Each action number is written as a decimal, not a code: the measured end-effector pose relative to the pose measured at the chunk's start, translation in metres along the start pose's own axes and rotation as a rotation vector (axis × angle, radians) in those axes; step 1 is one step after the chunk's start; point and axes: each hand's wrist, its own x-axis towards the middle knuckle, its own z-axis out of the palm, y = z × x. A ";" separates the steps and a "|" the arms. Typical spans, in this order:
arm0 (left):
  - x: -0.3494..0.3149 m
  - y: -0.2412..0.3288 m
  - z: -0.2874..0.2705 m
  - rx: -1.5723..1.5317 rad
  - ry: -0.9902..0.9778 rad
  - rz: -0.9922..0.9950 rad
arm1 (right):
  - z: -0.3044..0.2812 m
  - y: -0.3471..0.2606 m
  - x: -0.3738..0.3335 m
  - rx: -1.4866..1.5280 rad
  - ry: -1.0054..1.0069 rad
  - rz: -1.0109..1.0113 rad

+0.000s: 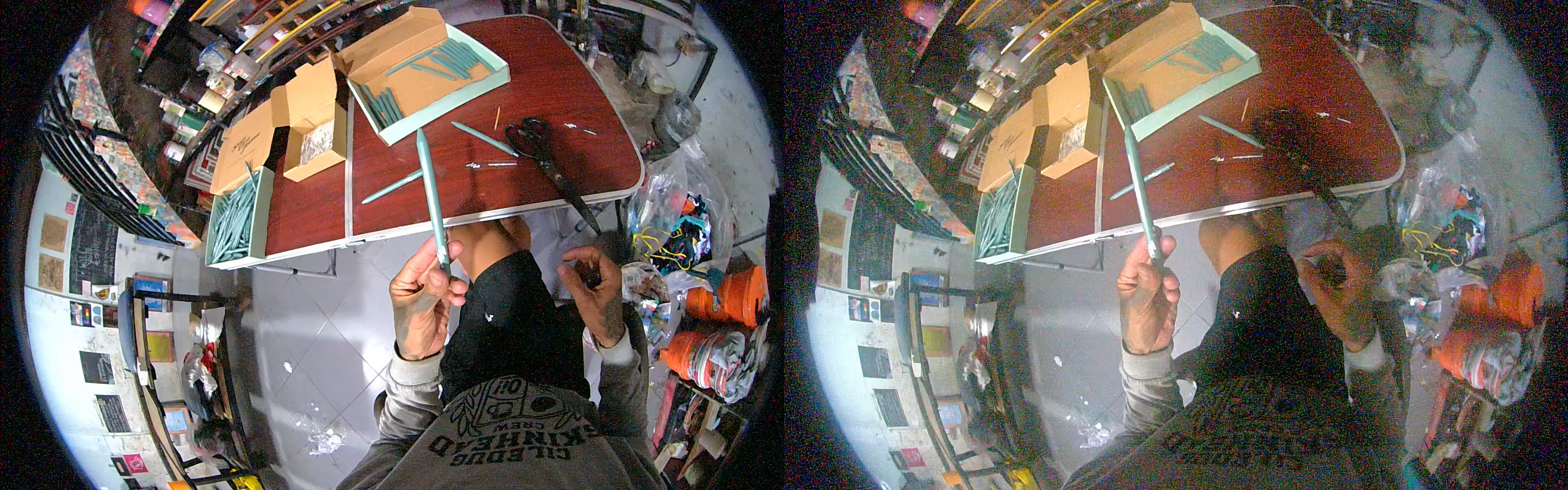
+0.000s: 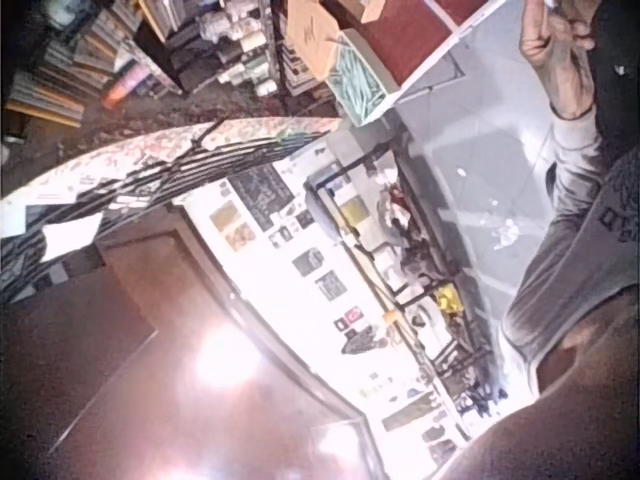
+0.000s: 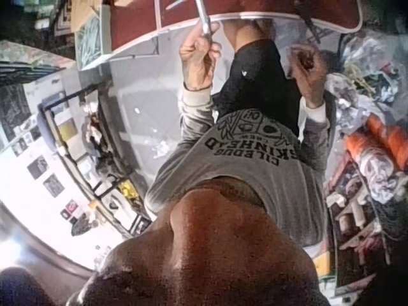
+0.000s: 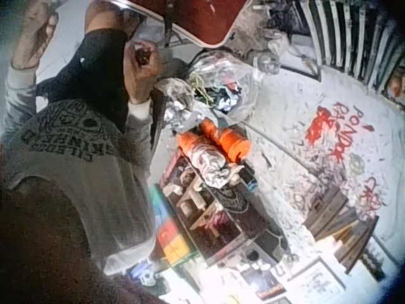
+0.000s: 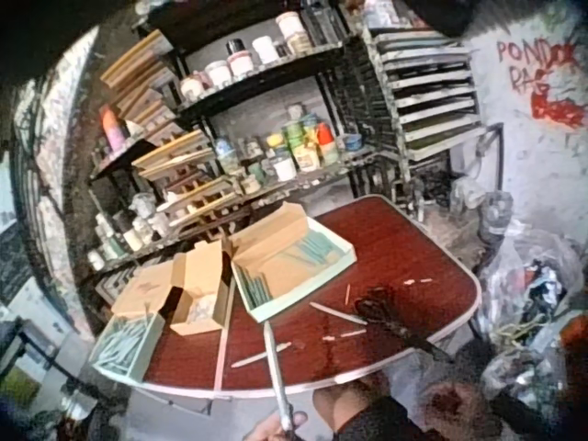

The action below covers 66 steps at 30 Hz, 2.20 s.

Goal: The person picks up small metal components from a box, inserts them into a light blue plastic tube, and uses scissors to trim material. They also reach for more components from a pallet on the floor and place them into a bag.

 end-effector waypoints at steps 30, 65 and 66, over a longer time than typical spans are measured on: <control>0.001 0.017 0.016 0.475 0.088 0.044 | 0.090 -0.098 0.058 0.216 -0.109 -0.410; 0.133 0.022 -0.110 2.036 0.400 0.763 | -0.056 0.066 0.158 -0.785 -0.037 -0.620; 0.135 0.017 -0.090 1.907 0.387 0.657 | -0.057 0.064 0.160 -0.753 -0.005 -0.630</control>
